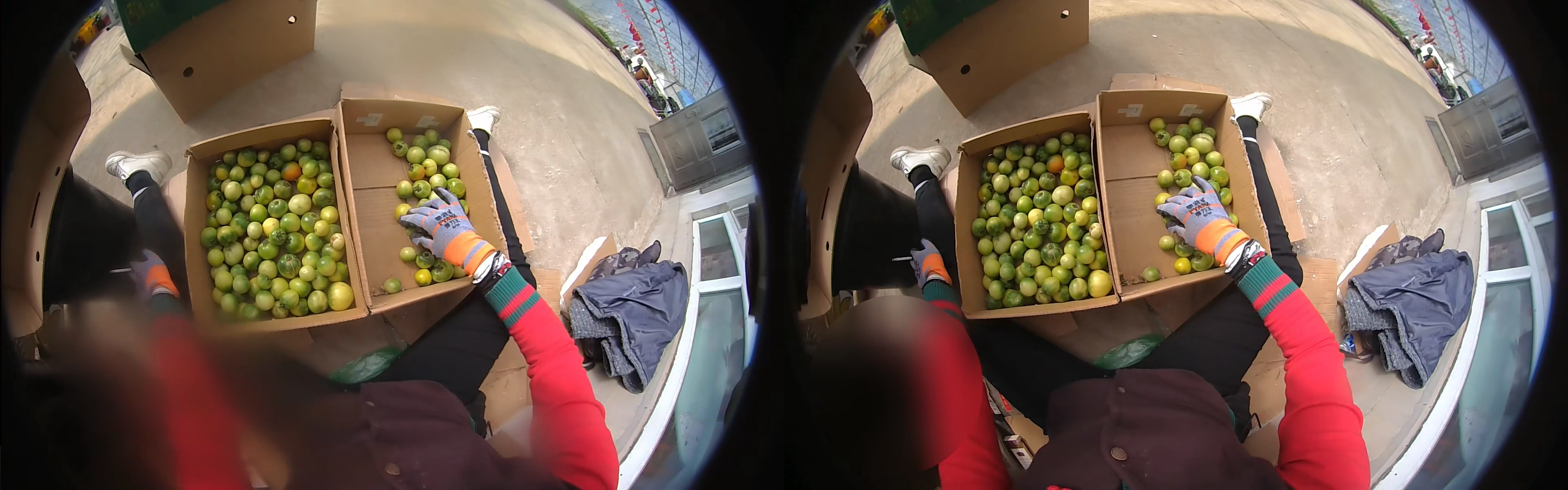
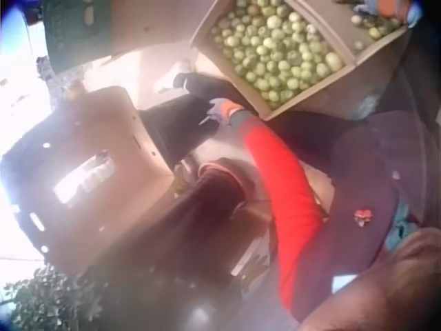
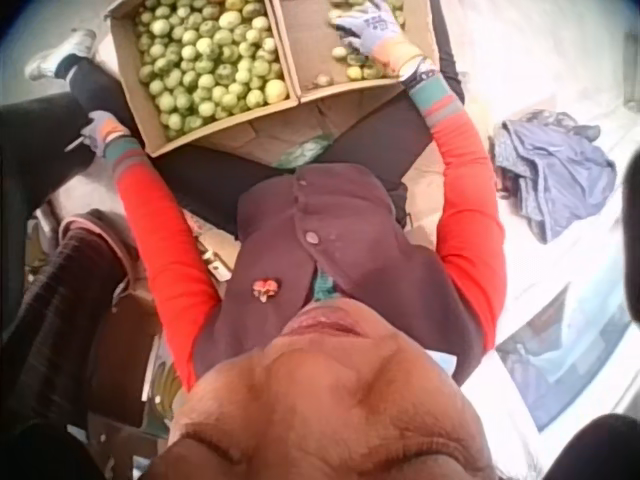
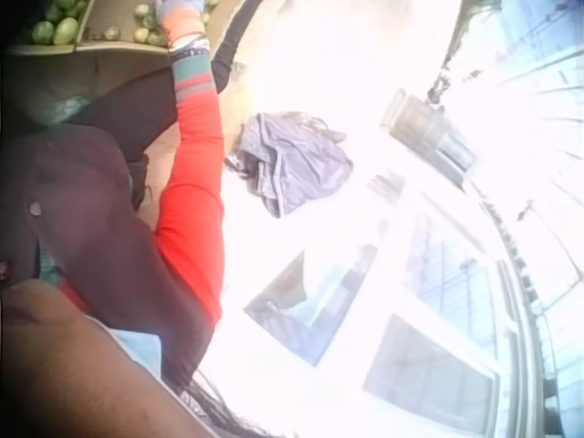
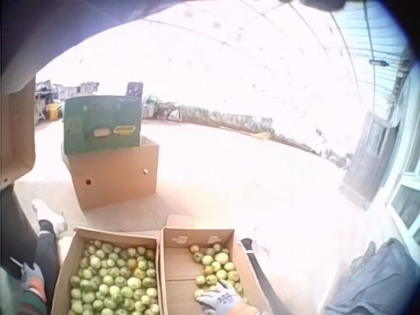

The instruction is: The person sits on the ground and sorts green citrus fruits between two cardboard boxes using gloved hands. The person repeatedly picks fruits from one box and places them into the other, gradually redistributing the contents.

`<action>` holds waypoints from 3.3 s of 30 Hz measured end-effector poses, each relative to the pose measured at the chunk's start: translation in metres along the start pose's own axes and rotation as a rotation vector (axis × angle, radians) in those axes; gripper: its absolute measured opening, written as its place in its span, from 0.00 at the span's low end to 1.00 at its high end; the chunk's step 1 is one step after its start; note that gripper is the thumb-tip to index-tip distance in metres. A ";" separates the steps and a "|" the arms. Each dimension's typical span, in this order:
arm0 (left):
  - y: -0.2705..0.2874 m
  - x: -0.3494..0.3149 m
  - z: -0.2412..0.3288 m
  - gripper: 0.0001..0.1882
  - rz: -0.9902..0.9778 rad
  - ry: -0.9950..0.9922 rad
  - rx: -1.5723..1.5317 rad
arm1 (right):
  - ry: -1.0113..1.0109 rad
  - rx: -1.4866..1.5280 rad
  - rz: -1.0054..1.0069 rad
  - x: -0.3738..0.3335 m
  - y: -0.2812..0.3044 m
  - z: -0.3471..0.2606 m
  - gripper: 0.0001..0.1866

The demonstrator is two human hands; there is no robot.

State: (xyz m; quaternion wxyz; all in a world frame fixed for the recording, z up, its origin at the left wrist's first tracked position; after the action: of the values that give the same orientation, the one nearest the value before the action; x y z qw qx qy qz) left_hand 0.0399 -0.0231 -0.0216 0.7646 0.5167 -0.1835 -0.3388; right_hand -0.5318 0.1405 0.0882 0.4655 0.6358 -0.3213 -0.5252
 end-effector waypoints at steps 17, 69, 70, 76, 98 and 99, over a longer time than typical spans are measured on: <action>0.032 -0.033 0.022 0.31 -0.067 0.035 0.030 | 0.130 -0.058 -0.063 0.010 -0.001 -0.049 0.13; 0.012 -0.010 0.005 0.32 -0.099 0.028 -0.004 | -0.174 0.102 0.420 0.011 0.058 -0.084 0.22; 0.012 -0.012 0.006 0.32 -0.100 0.031 0.001 | -0.278 0.073 0.389 0.010 0.041 -0.062 0.23; 0.016 -0.019 0.014 0.32 -0.108 0.036 0.041 | -0.298 -0.273 0.051 0.010 -0.018 -0.021 0.17; 0.008 -0.006 -0.003 0.32 -0.059 0.037 0.004 | 0.099 -0.267 -0.003 0.081 0.001 -0.205 0.11; 0.008 -0.007 0.001 0.31 -0.079 0.029 -0.009 | 0.063 -0.272 -0.044 0.082 -0.001 -0.206 0.11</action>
State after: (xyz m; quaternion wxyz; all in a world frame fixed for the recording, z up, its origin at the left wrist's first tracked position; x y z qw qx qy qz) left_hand 0.0371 -0.0165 -0.0137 0.7556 0.5248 -0.1503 -0.3621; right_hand -0.3127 0.1201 0.0604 0.5456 0.5898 -0.2185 -0.5538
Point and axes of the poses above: each hand's wrist, its own x-axis towards the middle knuckle, its own y-axis out of the back of the hand, z = x × y, the point moved 3 cm from there along x, towards the middle knuckle, and after that the axes turned 11 degrees about -z, right-handed, at the moved point
